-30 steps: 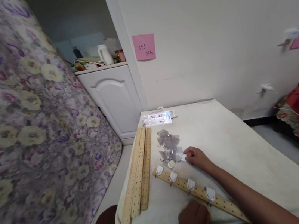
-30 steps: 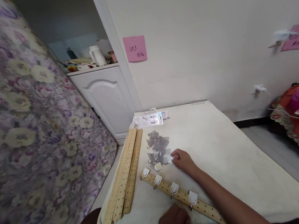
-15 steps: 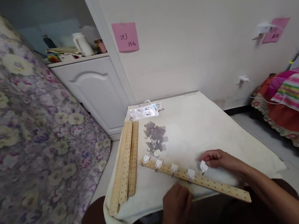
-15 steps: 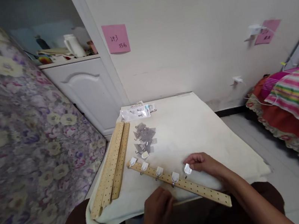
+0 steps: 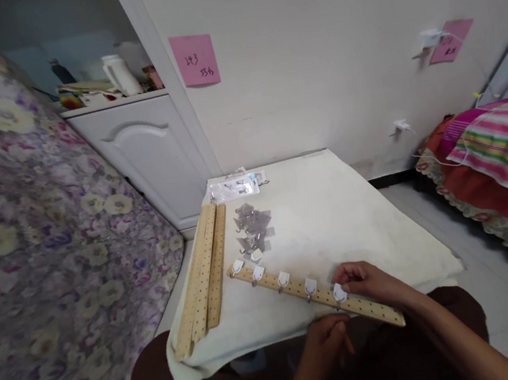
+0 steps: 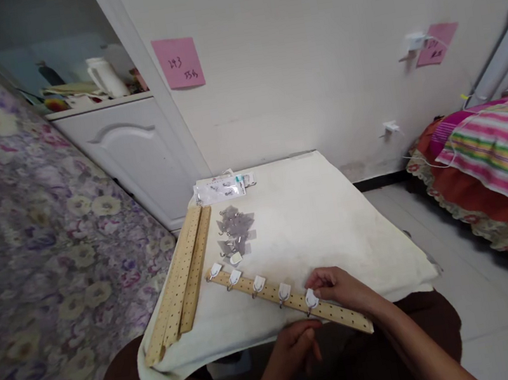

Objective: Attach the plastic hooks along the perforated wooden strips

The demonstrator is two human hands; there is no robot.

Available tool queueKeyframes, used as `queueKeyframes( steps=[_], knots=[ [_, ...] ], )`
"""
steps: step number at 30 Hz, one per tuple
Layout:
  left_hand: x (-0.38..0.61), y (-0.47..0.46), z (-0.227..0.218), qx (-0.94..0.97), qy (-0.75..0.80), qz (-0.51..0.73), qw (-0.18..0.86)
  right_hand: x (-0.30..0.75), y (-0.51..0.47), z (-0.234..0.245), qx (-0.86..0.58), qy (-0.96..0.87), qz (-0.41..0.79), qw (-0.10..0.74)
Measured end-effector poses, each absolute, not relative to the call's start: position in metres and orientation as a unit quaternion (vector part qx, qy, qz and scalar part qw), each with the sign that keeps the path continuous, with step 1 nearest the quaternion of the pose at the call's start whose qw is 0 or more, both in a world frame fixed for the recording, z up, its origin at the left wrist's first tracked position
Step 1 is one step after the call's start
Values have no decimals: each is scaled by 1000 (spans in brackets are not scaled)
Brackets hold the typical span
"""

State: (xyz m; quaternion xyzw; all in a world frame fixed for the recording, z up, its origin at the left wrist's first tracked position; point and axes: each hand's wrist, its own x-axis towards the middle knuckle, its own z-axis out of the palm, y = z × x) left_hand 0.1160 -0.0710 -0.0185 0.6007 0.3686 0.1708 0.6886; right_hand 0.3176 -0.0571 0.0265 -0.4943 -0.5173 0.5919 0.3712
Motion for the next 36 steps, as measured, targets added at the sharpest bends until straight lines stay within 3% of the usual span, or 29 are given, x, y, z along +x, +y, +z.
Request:
queueKeyframes(
  steps=[11, 36],
  knots=[
    [131, -69, -15, 507, 351, 176, 767, 318, -61, 28, -508, -531, 573, 363],
    [136, -70, -27, 447, 388, 170, 788, 317, -64, 22, -540, -560, 521, 352]
  ],
)
